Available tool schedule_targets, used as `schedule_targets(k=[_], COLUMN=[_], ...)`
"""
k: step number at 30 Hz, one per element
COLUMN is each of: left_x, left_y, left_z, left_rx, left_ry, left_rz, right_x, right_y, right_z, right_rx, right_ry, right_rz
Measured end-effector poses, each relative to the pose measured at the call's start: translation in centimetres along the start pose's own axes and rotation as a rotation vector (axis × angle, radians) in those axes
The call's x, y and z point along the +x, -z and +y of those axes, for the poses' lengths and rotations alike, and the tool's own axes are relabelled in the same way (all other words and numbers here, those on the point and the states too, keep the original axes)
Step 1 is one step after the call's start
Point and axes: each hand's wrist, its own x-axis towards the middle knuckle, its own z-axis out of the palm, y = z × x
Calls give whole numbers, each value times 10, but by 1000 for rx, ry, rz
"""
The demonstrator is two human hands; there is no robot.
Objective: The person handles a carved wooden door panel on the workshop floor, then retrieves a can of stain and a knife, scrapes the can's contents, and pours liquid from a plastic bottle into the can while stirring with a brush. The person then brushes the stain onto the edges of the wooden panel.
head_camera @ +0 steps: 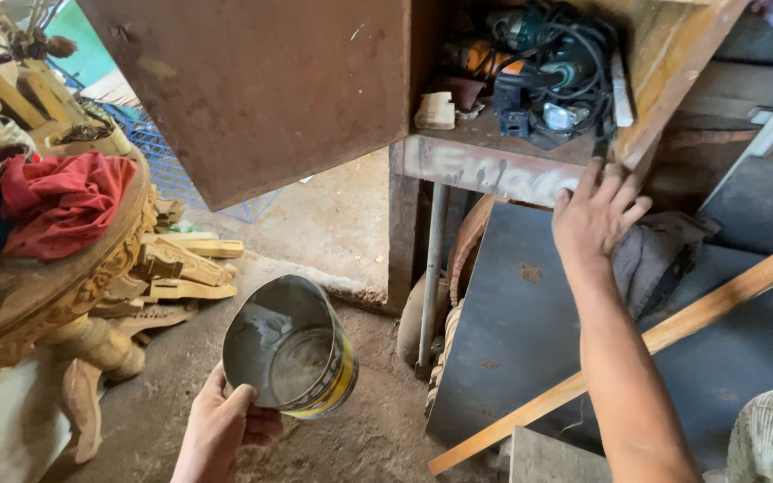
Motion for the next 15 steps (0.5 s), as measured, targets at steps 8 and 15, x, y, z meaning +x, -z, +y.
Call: schedule_targets(k=[8, 15], left_x=[-8, 7], left_y=[15, 68], left_z=[4, -23], left_rx=[-37, 238], left_ry=[-10, -463], left_rz=[50, 231], right_x=[61, 108], right_y=[130, 211], right_z=[-212, -406], right_rx=[832, 569], right_ry=[410, 1121], right_rz=[94, 488])
